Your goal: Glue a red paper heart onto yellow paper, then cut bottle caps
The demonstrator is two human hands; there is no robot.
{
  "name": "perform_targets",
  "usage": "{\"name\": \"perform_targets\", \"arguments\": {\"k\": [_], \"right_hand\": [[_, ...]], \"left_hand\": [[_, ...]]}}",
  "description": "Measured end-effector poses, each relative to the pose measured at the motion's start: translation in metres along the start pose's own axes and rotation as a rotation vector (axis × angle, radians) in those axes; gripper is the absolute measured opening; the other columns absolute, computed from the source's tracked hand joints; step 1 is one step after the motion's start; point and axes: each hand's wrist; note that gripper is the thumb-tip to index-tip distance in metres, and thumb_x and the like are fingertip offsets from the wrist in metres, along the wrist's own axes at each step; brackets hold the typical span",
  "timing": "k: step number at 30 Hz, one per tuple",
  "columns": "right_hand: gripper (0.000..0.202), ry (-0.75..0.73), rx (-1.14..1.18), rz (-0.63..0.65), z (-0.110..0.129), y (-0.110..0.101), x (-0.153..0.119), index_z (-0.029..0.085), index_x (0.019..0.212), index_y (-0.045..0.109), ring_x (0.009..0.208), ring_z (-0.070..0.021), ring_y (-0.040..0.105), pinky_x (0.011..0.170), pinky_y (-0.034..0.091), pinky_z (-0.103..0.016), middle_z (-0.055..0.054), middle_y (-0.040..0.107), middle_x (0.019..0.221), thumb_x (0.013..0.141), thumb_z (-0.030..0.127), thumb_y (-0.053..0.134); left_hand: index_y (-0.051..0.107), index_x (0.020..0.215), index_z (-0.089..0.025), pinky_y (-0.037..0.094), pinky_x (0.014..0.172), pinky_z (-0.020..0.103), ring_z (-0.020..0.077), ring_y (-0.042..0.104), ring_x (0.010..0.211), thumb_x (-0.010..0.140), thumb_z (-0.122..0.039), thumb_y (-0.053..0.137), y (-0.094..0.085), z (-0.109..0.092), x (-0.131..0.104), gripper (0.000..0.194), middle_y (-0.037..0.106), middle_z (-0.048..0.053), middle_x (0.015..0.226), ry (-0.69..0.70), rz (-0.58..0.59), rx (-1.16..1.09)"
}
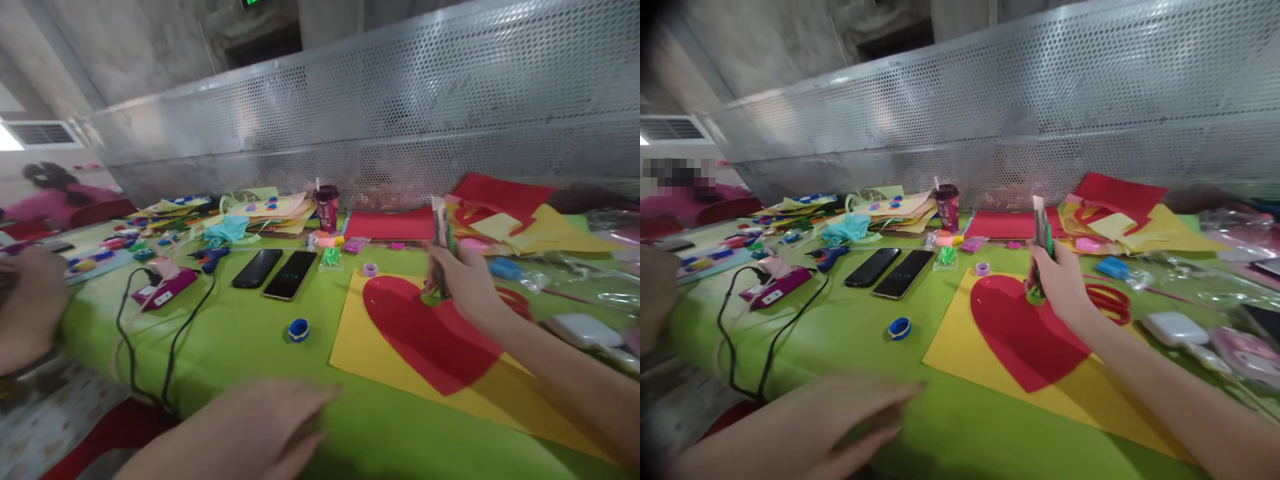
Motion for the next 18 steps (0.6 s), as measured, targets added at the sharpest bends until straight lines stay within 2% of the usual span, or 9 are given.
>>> {"name": "perform_targets", "arguments": {"k": [1,2,4,6,8,10,12,16,18], "right_hand": [[0.026,-0.034,0.016,-0.054,-0.002,-0.003,0.004,0.025,0.066,0.042,0.035,-0.0124,0.049,0.033,0.039,-0.024,0.007,0.047,0.043,0.079,0.043,0.057],[0.027,-0.065,0.028,-0.104,-0.006,-0.006,0.007,0.026,0.067,0.041,0.035,-0.0117,0.047,0.033,0.038,-0.024,0.008,0.045,0.044,0.08,0.044,0.056],[0.029,-0.113,0.032,-0.183,-0.014,-0.012,0.012,0.026,0.067,0.038,0.035,-0.0103,0.043,0.034,0.037,-0.023,0.009,0.042,0.045,0.083,0.044,0.053],[0.03,-0.144,-0.003,-0.229,-0.023,-0.015,0.015,0.025,0.066,0.04,0.037,-0.0085,0.041,0.036,0.036,-0.022,0.01,0.041,0.047,0.088,0.042,0.051],[0.029,-0.167,-0.067,-0.247,-0.032,-0.016,0.016,0.02,0.071,0.049,0.041,-0.0067,0.042,0.04,0.038,-0.02,0.008,0.046,0.054,0.092,0.039,0.051],[0.025,-0.194,-0.138,-0.236,-0.039,-0.015,0.015,0.016,0.082,0.057,0.048,-0.0063,0.047,0.046,0.042,-0.021,0.006,0.053,0.064,0.093,0.038,0.053],[0.023,-0.222,-0.208,-0.209,-0.043,-0.014,0.014,0.015,0.088,0.059,0.054,-0.008,0.052,0.051,0.046,-0.023,0.004,0.057,0.072,0.092,0.037,0.055],[0.023,-0.269,-0.316,-0.192,-0.045,-0.013,0.014,0.016,0.09,0.06,0.064,-0.0112,0.057,0.061,0.049,-0.028,0.001,0.06,0.079,0.092,0.037,0.055],[0.023,-0.281,-0.35,-0.199,-0.045,-0.013,0.015,0.016,0.092,0.061,0.066,-0.0117,0.057,0.062,0.049,-0.029,0.001,0.061,0.081,0.092,0.038,0.054]], "left_hand": [[0.061,0.123,-0.028,0.053,0.087,0.032,0.0249,0.067,0.1,0.089,-0.028,0.049,-0.007,-0.016,0.028,0.037,0.069,0.005,0.115,0.059,-0.004,0.03],[0.06,0.124,-0.02,0.052,0.089,0.037,0.0273,0.066,0.103,0.091,-0.027,0.044,-0.01,-0.029,0.055,0.038,0.068,0.011,0.117,0.125,-0.028,0.053],[0.056,0.127,-0.01,0.047,0.097,0.041,0.028,0.06,0.113,0.094,-0.025,0.04,-0.011,-0.041,0.105,0.04,0.062,0.017,0.125,0.196,-0.089,0.105],[0.048,0.133,-0.005,0.038,0.106,0.043,0.0284,0.048,0.128,0.095,-0.026,0.038,-0.006,-0.038,0.143,0.044,0.05,0.02,0.137,0.248,-0.085,0.192],[0.043,0.135,-0.002,0.031,0.11,0.043,0.0279,0.037,0.135,0.095,-0.027,0.039,0.0,-0.029,0.164,0.047,0.042,0.021,0.143,0.26,-0.03,0.255],[0.044,0.135,-0.002,0.031,0.11,0.042,0.0277,0.036,0.136,0.095,-0.029,0.039,0.003,-0.019,0.17,0.048,0.041,0.021,0.144,0.259,0.038,0.285],[0.047,0.133,-0.006,0.034,0.109,0.042,0.0276,0.04,0.134,0.095,-0.031,0.04,0.004,-0.014,0.161,0.047,0.043,0.02,0.143,0.246,0.048,0.264],[0.056,0.127,-0.019,0.04,0.103,0.041,0.0249,0.05,0.127,0.092,-0.032,0.043,0.002,-0.01,0.115,0.039,0.051,0.011,0.139,0.212,-0.051,0.185],[0.066,0.111,-0.022,0.049,0.092,0.035,0.024,0.064,0.107,0.088,-0.029,0.048,-0.002,-0.012,0.088,0.031,0.067,0.009,0.12,0.208,-0.101,0.146]]}}
Point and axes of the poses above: each hand's wrist, its own x-axis towards the middle knuckle, its own y-axis out of the palm, z = x × y
